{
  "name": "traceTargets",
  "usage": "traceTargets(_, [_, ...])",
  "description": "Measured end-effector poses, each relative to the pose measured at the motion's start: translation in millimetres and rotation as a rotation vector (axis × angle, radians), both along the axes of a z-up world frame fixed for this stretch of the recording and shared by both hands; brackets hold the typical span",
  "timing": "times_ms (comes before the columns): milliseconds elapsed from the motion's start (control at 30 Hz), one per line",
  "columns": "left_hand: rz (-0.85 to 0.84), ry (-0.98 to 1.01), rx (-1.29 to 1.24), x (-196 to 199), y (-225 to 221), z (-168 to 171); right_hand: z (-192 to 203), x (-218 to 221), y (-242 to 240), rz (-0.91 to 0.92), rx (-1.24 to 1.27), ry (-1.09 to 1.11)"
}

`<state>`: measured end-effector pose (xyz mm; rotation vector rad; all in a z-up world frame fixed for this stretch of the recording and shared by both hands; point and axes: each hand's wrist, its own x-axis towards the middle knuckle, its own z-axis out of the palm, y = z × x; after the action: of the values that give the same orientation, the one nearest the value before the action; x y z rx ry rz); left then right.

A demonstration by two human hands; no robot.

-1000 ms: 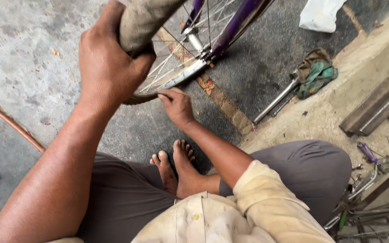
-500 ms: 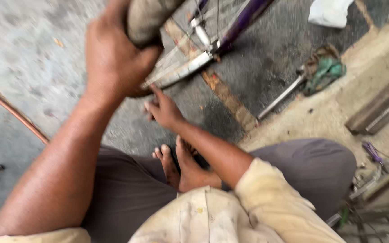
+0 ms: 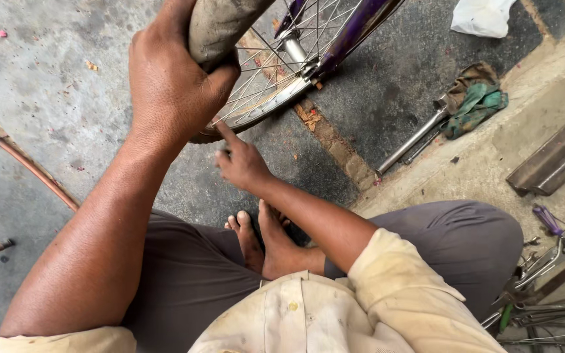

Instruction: The person pulls a tire away from a bicycle rim by hand and presses along the inner surface of the rim.

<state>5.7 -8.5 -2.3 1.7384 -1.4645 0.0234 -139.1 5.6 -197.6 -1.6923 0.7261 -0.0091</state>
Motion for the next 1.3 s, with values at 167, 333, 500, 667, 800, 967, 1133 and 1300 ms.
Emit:
traceTargets(167, [0.053,0.029,0.069,-2.1,-0.2,4.5,-10.2,-17.3,4.1,0.078,-0.458,-0.1])
traceTargets(333, [0.062,-0.049,0.077,0.2,2.0,5.3,-21.5,2.5,-2.1,0.002,-0.604,-0.159])
traceTargets(500, [0.054,-0.03,0.058,-2.0,1.7,5.6,-5.2,-12.5,6.0,0.05,-0.144,-0.002])
traceTargets(667, [0.065,-0.008,0.119,-3.0,4.9,7.0,8.5,5.7,-14.0,0.028,0.3,-0.009])
traceTargets(800, [0.014,0.048,0.076,0.6,5.1,-0.8,8.5,-7.4,-4.6,0.001,0.288,-0.017])
traceTargets(967, [0.074,-0.025,0.141,-1.9,2.5,6.3,-7.5,10.2,-15.0,-0.115,0.316,-0.154])
traceTargets(1133, [0.014,-0.019,0.075,-2.8,6.2,8.2,-34.8,-39.4,-47.0,-0.238,-0.167,0.114])
traceTargets(1300, [-0.08,0.031,-0.014,-8.1,3.1,29.2,11.8,-68.5,-143.1,-0.464,0.283,-0.042])
